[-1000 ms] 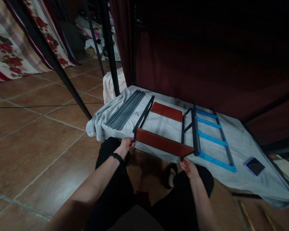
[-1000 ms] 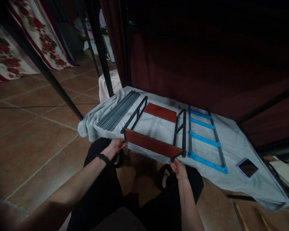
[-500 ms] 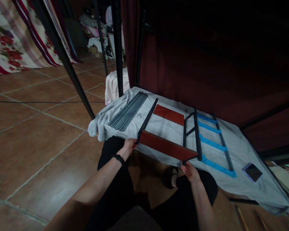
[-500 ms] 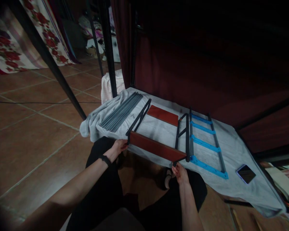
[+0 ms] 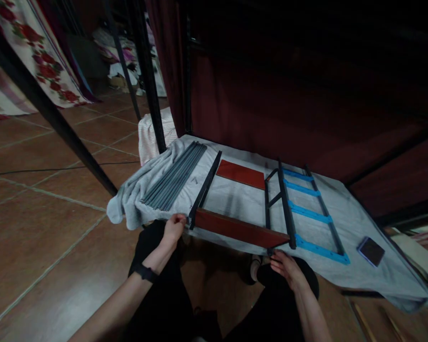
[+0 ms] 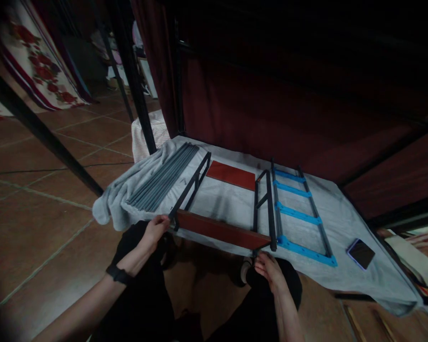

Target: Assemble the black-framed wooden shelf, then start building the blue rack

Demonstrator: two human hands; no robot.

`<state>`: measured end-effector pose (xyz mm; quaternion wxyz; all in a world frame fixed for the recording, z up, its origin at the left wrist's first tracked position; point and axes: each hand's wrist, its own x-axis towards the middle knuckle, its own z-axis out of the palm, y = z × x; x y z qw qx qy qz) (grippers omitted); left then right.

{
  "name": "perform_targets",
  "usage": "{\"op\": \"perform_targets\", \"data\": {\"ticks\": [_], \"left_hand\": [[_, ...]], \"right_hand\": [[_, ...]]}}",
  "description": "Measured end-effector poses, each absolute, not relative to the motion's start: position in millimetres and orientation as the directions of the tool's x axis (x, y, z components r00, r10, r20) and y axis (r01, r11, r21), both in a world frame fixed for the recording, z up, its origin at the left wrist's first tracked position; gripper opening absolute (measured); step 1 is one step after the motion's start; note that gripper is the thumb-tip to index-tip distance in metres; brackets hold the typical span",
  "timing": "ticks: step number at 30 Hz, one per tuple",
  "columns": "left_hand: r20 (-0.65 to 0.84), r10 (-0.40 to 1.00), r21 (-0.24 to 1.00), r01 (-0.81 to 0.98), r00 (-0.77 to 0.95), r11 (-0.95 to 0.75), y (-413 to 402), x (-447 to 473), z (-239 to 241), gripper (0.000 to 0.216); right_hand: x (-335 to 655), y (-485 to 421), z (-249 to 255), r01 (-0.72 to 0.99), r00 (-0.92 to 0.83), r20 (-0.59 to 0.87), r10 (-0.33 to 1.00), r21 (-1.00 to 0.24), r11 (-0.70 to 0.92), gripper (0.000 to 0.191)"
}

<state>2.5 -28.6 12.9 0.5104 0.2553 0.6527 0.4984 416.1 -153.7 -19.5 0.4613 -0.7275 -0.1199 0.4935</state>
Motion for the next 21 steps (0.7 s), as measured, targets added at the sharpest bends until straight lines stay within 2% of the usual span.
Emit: {"op": "perform_targets", "data": {"ticks": [3, 5, 9, 15, 19, 21], "left_hand": [[-0.212, 0.911, 0.977, -0.063, -0.353, 0.203, -6, -11, 25, 0.017], [-0.138, 0.932, 0.990, -0.028, -0.336, 0.137, 20, -18, 31, 0.019], [-0.149, 0.929, 0.985, 0.029, -0.338, 0.168, 82, -18, 32, 0.014], [-0.180, 0.937, 0.975, 0.074, -0.299, 0.210, 156, 2, 25, 0.011], [-0.110, 0.962, 0.972, 0.175, -0.251, 0.157, 190, 14, 22, 0.015], [-0.046, 0.976, 0.964, 0.246, -0.214, 0.099, 203, 19, 18, 0.017]], "right_hand": [[433, -155, -8, -0.102, 0.584, -0.493, 0.645, -0.833, -0.544, 0.030], [449, -153, -2, 0.016, 0.622, -0.377, 0.686, -0.870, -0.493, 0.032], [477, -142, 12, 0.123, 0.613, -0.233, 0.755, -0.916, -0.382, 0.040], [499, -97, 59, 0.114, 0.566, -0.190, 0.802, -0.946, -0.304, 0.047], [512, -36, 105, 0.226, 0.578, 0.010, 0.816, -0.963, -0.148, 0.043], [510, 5, 124, 0.321, 0.508, 0.101, 0.855, -0.944, -0.080, 0.041]]}}
